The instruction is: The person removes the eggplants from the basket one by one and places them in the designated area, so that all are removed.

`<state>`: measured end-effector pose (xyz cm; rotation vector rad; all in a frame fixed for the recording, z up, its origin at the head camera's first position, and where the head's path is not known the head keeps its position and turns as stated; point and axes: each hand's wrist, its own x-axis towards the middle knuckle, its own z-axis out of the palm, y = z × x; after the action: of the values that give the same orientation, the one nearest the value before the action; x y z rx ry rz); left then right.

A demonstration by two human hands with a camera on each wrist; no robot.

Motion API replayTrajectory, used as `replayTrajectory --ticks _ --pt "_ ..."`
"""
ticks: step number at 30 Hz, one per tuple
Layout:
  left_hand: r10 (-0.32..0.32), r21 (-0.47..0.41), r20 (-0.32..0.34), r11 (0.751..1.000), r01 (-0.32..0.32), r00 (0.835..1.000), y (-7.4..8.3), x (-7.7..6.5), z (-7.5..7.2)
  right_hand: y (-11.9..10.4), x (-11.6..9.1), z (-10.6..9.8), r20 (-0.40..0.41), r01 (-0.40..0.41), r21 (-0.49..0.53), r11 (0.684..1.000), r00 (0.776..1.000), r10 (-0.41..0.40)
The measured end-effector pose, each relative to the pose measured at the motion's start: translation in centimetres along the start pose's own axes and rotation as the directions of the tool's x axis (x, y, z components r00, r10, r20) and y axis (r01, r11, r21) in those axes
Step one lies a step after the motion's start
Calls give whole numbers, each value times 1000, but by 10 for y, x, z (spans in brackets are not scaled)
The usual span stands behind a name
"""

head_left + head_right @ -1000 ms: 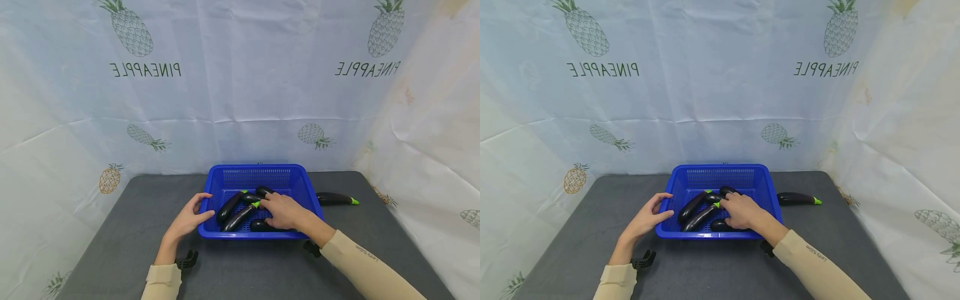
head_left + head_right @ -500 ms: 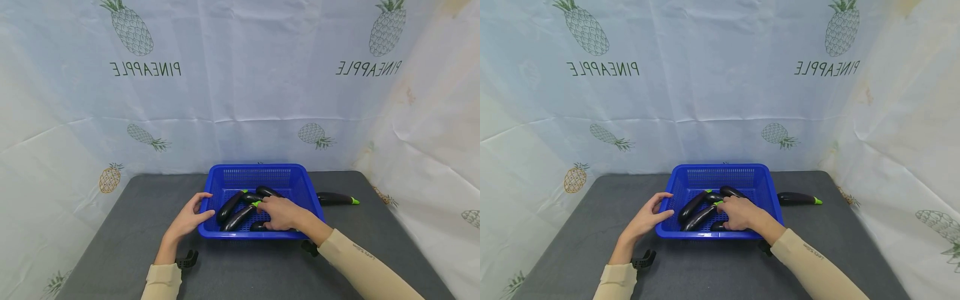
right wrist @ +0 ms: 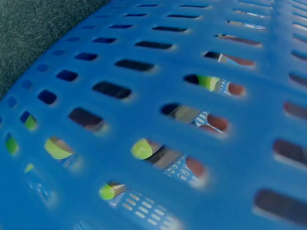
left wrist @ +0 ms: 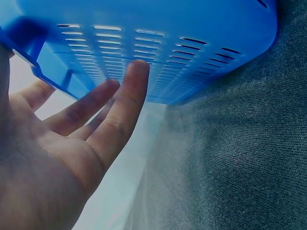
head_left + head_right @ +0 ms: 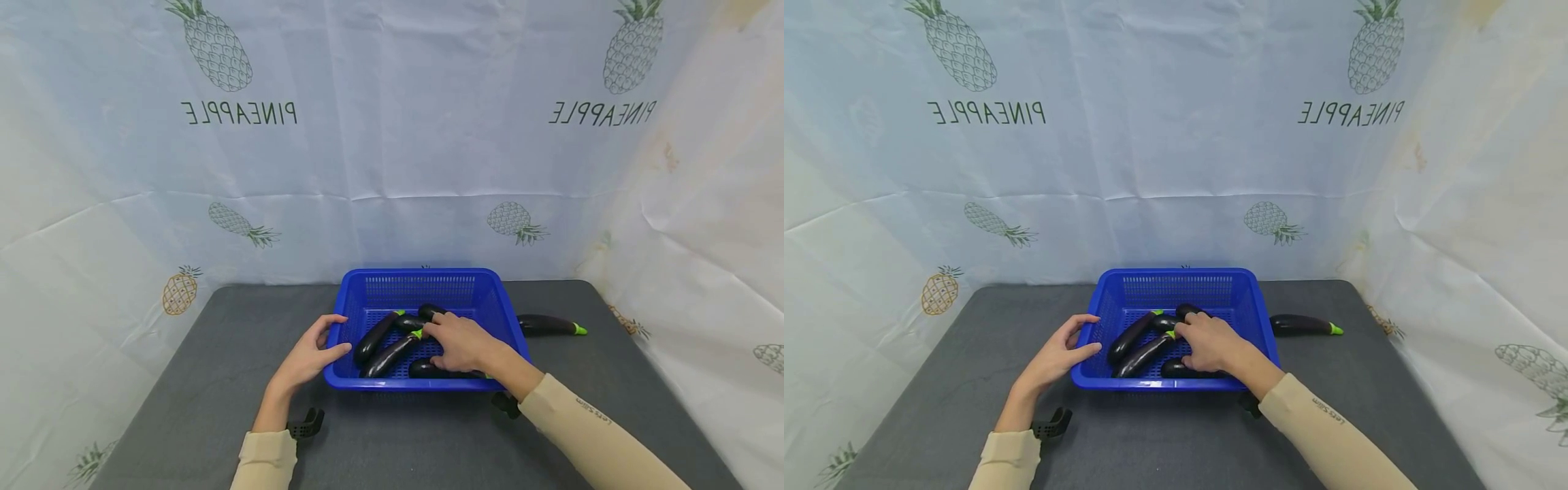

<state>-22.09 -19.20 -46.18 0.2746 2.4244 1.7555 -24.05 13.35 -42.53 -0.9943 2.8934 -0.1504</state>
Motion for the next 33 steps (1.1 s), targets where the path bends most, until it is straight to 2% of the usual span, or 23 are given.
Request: replayTrajectory --ticks 13,33 --pt "18 -33 27 999 -17 999 2 -3 0 2 3 0 -7 -39 3 999 999 39" --pt "14 -7 18 1000 -14 1000 -1 0 -2 2 6 -1 12 -68 1 998 998 68"
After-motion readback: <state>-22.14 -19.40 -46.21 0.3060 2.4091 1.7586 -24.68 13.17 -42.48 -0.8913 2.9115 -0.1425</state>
